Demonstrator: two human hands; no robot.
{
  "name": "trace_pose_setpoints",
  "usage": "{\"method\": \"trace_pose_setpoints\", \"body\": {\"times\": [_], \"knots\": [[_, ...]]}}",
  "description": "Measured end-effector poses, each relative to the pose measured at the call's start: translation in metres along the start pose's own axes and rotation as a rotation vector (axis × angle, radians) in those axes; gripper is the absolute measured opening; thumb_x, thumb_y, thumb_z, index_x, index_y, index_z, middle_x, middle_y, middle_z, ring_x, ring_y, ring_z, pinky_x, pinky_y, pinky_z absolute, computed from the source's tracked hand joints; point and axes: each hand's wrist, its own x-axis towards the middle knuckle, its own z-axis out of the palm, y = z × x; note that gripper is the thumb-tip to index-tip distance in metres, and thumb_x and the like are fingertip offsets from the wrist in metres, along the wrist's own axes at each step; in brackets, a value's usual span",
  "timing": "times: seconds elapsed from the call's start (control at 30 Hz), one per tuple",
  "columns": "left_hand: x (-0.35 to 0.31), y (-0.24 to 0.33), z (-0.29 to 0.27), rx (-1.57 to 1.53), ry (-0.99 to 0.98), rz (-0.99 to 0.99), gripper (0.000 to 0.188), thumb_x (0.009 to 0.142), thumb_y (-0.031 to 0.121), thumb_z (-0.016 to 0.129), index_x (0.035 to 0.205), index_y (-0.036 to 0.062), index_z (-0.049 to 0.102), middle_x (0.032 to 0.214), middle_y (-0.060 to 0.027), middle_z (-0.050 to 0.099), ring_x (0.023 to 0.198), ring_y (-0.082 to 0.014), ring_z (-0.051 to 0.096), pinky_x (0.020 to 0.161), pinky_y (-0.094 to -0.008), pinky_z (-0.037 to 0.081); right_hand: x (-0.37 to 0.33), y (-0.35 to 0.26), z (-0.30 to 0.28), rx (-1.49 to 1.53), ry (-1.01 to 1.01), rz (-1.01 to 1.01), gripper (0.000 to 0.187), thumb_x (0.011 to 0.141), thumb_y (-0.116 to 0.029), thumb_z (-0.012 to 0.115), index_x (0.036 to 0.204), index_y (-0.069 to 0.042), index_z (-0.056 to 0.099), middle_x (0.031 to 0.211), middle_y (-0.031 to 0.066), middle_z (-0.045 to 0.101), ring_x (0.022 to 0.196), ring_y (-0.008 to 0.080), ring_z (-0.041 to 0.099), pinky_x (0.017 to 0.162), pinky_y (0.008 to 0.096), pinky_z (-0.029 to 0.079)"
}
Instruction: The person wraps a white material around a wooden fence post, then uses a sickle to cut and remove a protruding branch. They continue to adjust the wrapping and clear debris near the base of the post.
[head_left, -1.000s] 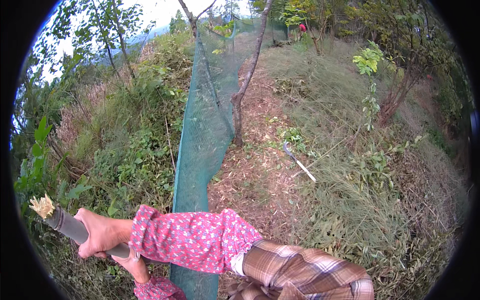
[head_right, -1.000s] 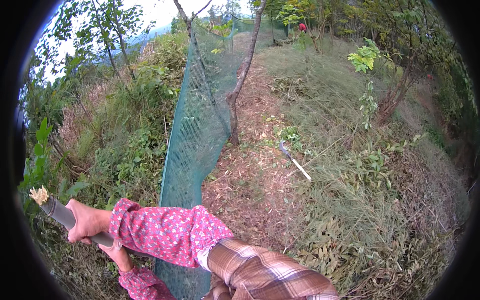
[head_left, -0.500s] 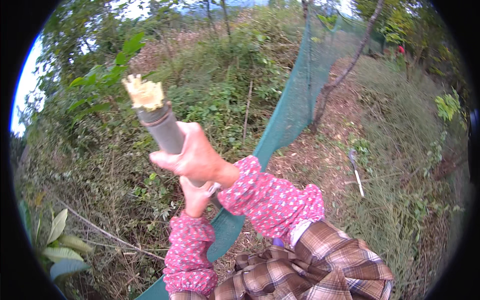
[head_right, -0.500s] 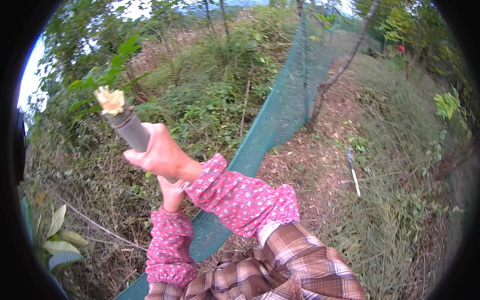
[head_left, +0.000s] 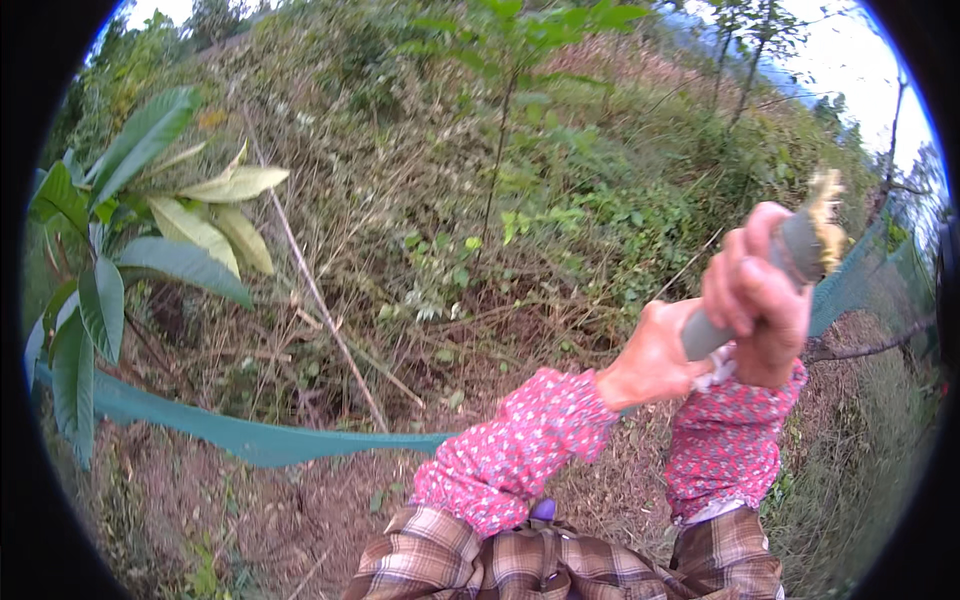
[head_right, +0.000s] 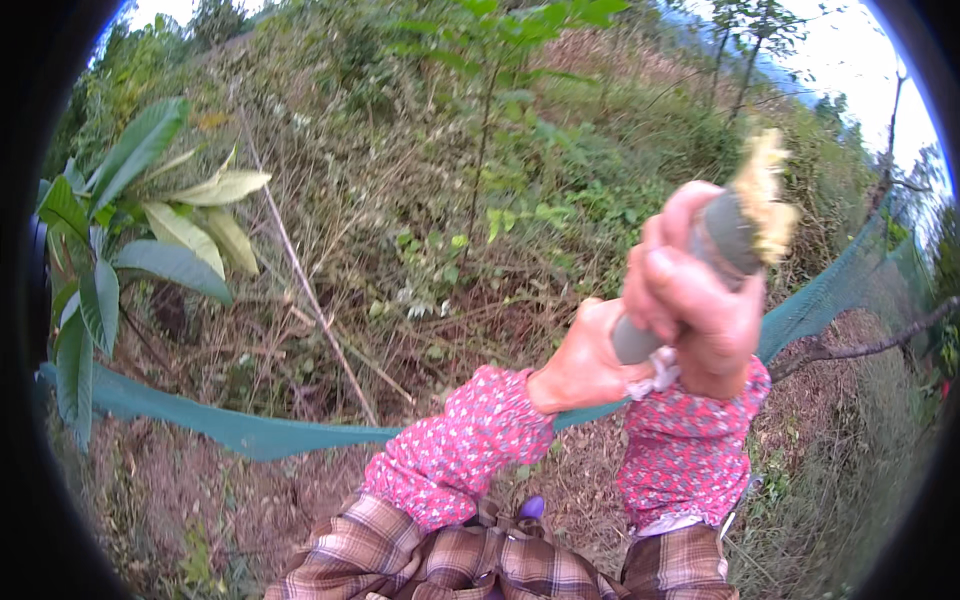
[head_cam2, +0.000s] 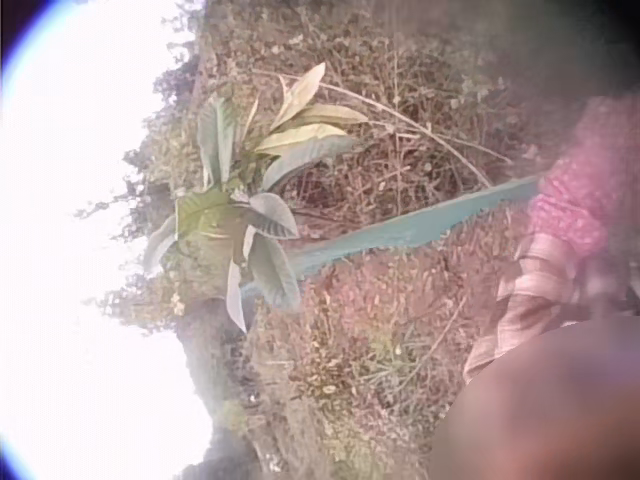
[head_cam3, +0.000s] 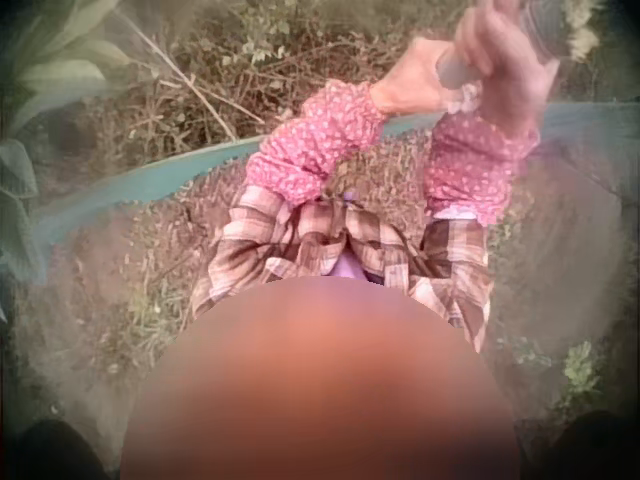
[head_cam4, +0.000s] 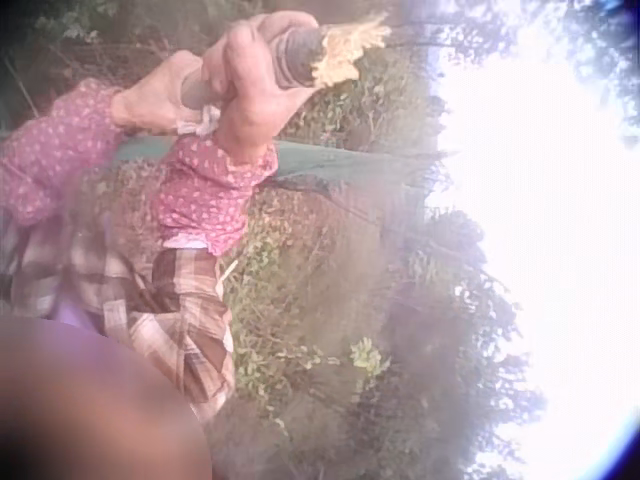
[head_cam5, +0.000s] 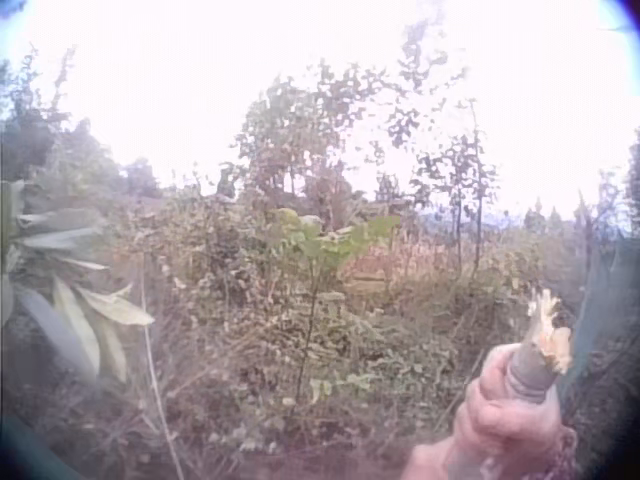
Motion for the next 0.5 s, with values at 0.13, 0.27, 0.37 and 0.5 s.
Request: {"method": "trace_pose_setpoints", "body": {"times": [0.13, 0.27, 0.37, 0.5], "knots": [[0.013, -0.014, 0.016, -0.067, -0.318, 0.078, 0.021, 0.059, 0.004, 0.066, 0.077, -0.0017, 0.057, 0.068, -0.0099, 0.061, 0.064, -0.0134, 0.058, 0.059, -0.0295, 0.047, -0.013, -0.009, -0.002, -0.121, -0.068, -0.268, 0.015, 0.083, -0.005, 0.055, 0.086, -0.003, 0.039, 0.058, -0.002, 0.038, 0.038, 0.0039, 0.033, 0.036, 0.0189, 0.032], [0.028, -0.034, 0.027, -0.357, -0.462, 0.063, 0.022, 0.055, 0.001, 0.067, 0.072, -0.0003, 0.053, 0.064, -0.0011, 0.054, 0.063, -0.0063, 0.048, 0.053, -0.0258, 0.042, -0.021, -0.015, -0.034, -0.289, 0.223, -0.264, 0.009, 0.088, -0.004, 0.051, 0.091, -0.002, 0.042, 0.061, -0.0032, 0.033, 0.044, 0.003, 0.03, 0.044, 0.0179, 0.029], [0.019, -0.039, 0.031, -0.345, -0.38, 0.062, 0.022, 0.053, 0.0, 0.066, 0.071, -0.0004, 0.053, 0.064, -0.0017, 0.055, 0.063, -0.0071, 0.05, 0.054, -0.0267, 0.043, -0.026, -0.013, -0.056, -0.282, 0.139, -0.233, 0.009, 0.09, -0.006, 0.05, 0.09, -0.003, 0.042, 0.062, -0.0035, 0.031, 0.045, 0.003, 0.029, 0.044, 0.0179, 0.028], [0.001, -0.034, 0.034, 0.026, 0.028, 0.092, 0.022, 0.051, 0.0, 0.063, 0.071, -0.0022, 0.054, 0.069, -0.0199, 0.059, 0.067, -0.0299, 0.062, 0.06, -0.0362, 0.048, -0.009, -0.006, -0.066, -0.274, 0.055, -0.17, 0.01, 0.091, -0.006, 0.051, 0.088, -0.004, 0.041, 0.064, -0.0021, 0.031, 0.052, 0.0033, 0.032, 0.05, 0.0176, 0.03]]}}
